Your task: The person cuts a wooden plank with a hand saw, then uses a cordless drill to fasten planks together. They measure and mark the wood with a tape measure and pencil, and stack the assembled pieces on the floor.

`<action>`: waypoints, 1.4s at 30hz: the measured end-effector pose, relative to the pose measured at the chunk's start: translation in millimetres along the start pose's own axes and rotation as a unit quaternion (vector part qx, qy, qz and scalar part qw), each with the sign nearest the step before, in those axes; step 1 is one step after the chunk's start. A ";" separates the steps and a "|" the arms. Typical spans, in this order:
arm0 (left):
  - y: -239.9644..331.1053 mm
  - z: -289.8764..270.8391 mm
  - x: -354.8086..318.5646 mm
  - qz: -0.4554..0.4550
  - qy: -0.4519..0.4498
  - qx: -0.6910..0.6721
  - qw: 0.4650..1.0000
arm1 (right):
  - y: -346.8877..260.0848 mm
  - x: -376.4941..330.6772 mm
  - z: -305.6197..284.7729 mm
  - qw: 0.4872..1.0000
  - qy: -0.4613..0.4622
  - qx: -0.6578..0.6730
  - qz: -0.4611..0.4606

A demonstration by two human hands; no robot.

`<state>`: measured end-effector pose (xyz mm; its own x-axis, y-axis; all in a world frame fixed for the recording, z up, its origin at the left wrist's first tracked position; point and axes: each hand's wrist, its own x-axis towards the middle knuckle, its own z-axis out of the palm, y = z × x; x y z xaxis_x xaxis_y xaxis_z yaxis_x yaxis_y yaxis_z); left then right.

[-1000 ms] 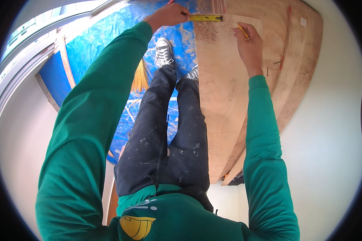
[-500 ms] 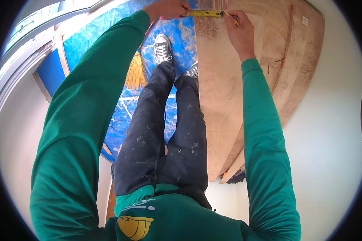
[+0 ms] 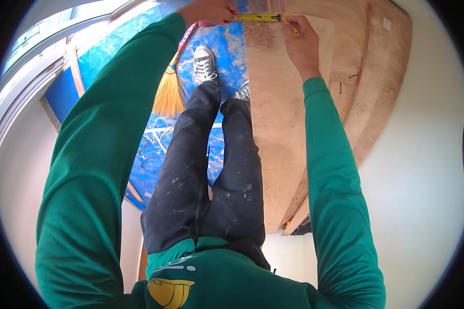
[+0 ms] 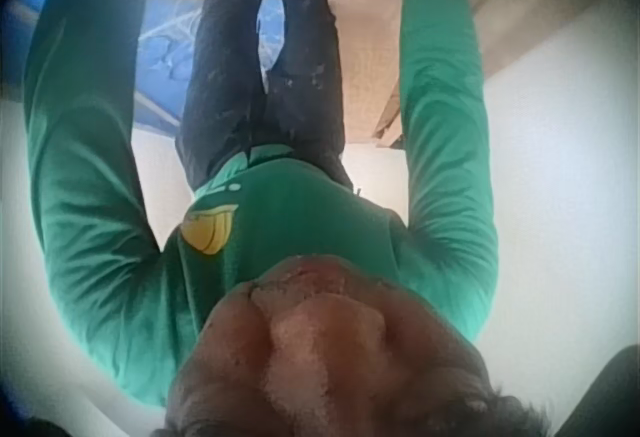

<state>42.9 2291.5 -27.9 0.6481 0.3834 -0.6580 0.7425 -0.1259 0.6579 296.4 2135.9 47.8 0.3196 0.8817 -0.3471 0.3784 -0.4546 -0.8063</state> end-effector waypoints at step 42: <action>-1.6 0.2 -5.3 -0.025 0.003 -0.061 0.998 | 5.3 -7.2 7.9 0.999 0.035 -0.023 -0.022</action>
<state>38.4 2289.5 -25.6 0.6101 0.3918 -0.6887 0.7468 0.0060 0.6650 289.3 2128.2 42.2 0.3609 0.8905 -0.2771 0.4315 -0.4228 -0.7969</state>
